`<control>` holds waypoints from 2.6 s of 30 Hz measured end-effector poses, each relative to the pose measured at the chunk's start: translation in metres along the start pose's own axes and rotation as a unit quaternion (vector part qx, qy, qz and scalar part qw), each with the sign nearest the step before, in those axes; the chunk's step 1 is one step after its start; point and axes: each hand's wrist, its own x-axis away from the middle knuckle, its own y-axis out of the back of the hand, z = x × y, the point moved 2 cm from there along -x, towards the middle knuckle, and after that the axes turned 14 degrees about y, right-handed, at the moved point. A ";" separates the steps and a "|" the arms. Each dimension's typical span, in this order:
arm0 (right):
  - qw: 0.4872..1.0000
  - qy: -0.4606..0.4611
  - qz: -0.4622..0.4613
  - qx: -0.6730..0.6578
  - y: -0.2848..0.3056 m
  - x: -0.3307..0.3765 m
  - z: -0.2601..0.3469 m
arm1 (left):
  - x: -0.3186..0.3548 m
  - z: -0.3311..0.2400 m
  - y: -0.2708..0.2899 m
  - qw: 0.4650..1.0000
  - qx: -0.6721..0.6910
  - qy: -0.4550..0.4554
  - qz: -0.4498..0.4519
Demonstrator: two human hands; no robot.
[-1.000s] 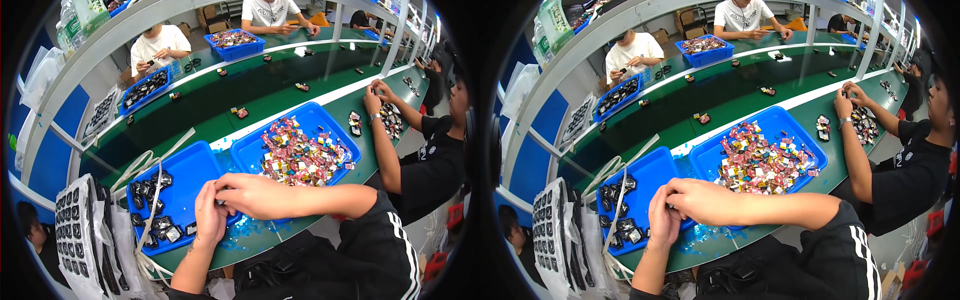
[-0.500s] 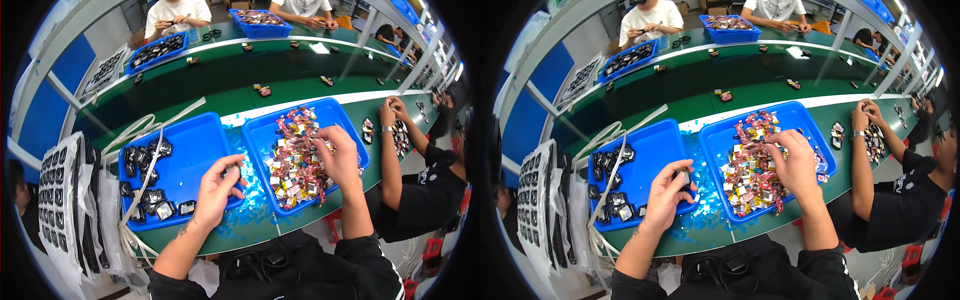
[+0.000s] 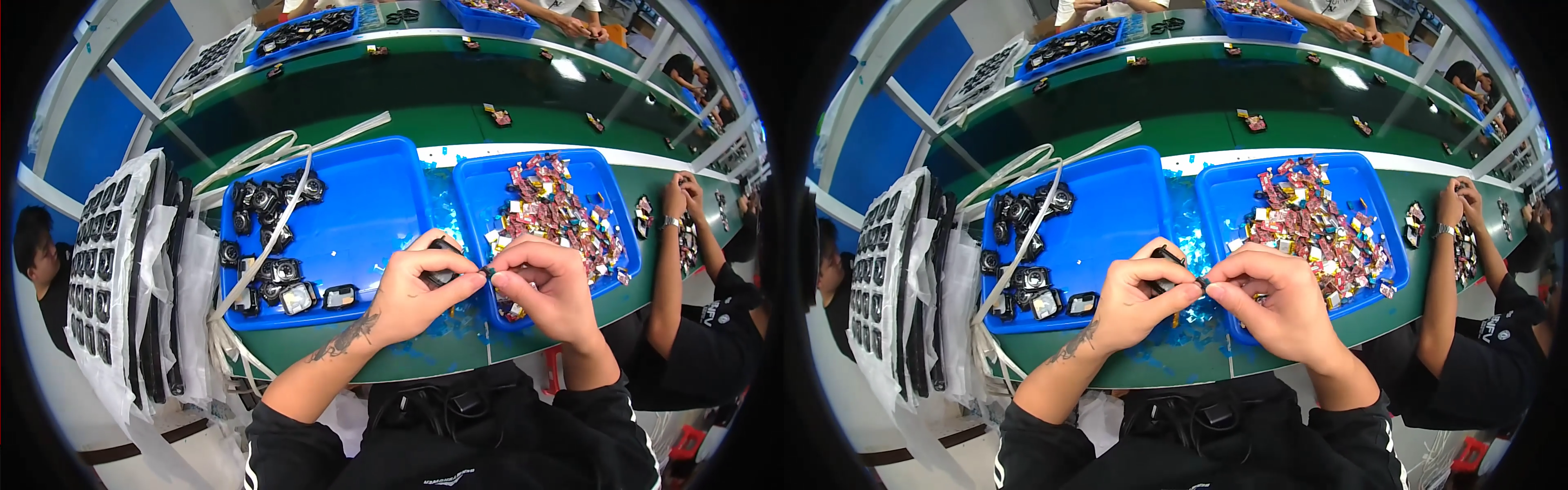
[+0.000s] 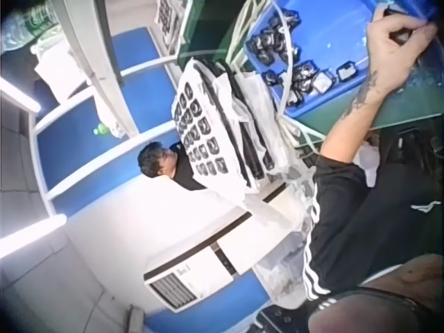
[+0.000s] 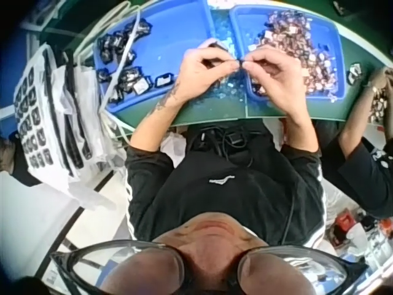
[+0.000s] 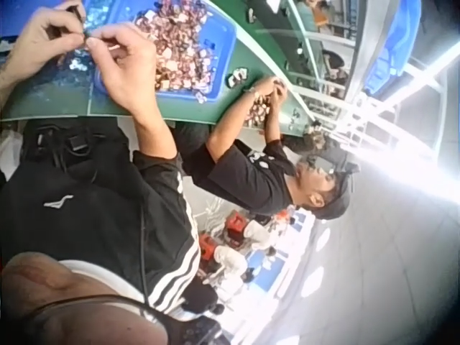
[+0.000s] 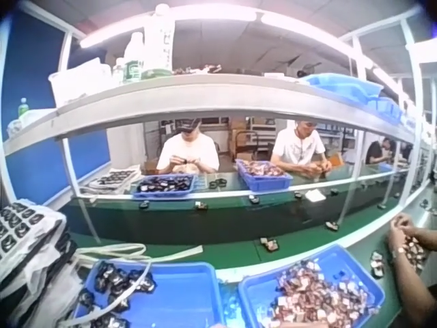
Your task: The worker is assembling small electronic components, possibly smartwatches or portable modules, on a production assembly line.
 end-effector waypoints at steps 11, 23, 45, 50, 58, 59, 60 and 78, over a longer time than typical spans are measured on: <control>0.940 0.170 -0.005 0.296 -0.008 -0.012 0.000 | 0.002 0.001 -0.002 0.965 0.201 0.155 0.066; 0.979 0.114 0.003 0.169 -0.007 -0.009 0.005 | 0.000 0.011 -0.008 0.971 0.206 0.117 0.042; 0.992 0.102 -0.030 0.062 -0.018 -0.017 0.006 | 0.001 0.017 -0.004 0.931 0.340 0.076 0.108; 0.992 0.113 -0.046 0.030 -0.019 -0.013 -0.007 | 0.009 0.009 -0.007 0.991 -0.025 -0.047 -0.125; 0.999 0.030 -0.037 0.013 -0.010 -0.010 -0.009 | -0.001 0.014 -0.006 0.974 0.221 0.041 -0.033; 0.999 0.031 -0.034 0.013 -0.014 -0.008 -0.010 | -0.001 0.013 -0.007 0.974 0.221 0.040 -0.034; 0.997 -0.008 -0.061 -0.046 -0.019 -0.007 -0.011 | 0.000 0.011 -0.009 0.970 0.237 0.029 -0.041; 0.958 0.212 -0.102 0.161 -0.033 -0.003 -0.008 | 0.005 0.014 0.000 0.957 0.236 0.028 -0.168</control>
